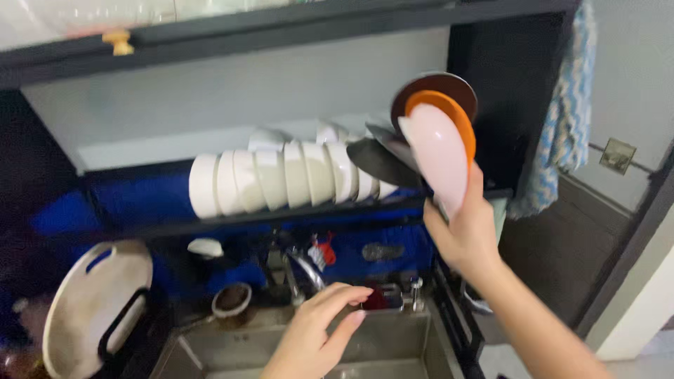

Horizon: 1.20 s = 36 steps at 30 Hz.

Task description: The person picks up clean plates, bowls, and serving spoons from the kitchen counter and sink area and stacks them on the wall-mounted dish shelf above the sink, arranging plates and bowls into stacks. They carry items a few at a time and place them on the shelf.

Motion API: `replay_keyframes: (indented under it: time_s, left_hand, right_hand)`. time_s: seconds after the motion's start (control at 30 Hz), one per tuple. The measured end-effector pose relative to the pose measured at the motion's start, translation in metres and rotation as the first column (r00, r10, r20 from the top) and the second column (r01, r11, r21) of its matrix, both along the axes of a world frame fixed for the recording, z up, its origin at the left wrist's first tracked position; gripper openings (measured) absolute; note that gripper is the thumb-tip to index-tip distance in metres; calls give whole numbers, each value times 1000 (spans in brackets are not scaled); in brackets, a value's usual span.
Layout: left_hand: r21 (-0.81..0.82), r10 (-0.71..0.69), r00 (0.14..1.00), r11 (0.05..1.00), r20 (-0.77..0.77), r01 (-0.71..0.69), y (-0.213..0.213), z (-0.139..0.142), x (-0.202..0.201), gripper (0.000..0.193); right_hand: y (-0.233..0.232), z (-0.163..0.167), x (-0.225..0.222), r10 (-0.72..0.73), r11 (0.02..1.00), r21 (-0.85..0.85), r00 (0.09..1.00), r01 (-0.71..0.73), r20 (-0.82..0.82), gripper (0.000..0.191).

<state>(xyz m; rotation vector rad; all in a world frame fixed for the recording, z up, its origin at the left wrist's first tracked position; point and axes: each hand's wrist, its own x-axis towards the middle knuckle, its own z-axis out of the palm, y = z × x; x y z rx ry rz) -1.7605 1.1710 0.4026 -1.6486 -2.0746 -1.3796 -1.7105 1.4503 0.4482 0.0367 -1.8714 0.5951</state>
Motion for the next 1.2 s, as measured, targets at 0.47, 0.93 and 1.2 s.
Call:
replay_keyframes:
  time_s: [0.47, 0.93, 1.2]
  left_hand:
    - [383, -128, 536, 834, 834, -397, -71, -255, 10, 36]
    - [228, 290, 298, 253, 909, -940, -315, -274, 41, 18]
    - [142, 658, 123, 24, 743, -990, -474, -270, 103, 20]
  right_hand:
    - [-171, -267, -34, 984, -57, -961, 146, -272, -100, 29]
    - [-468, -343, -89, 925, -162, -986, -355, -46, -136, 21]
    - [-643, -373, -44, 886, -161, -987, -443, -24, -134, 23]
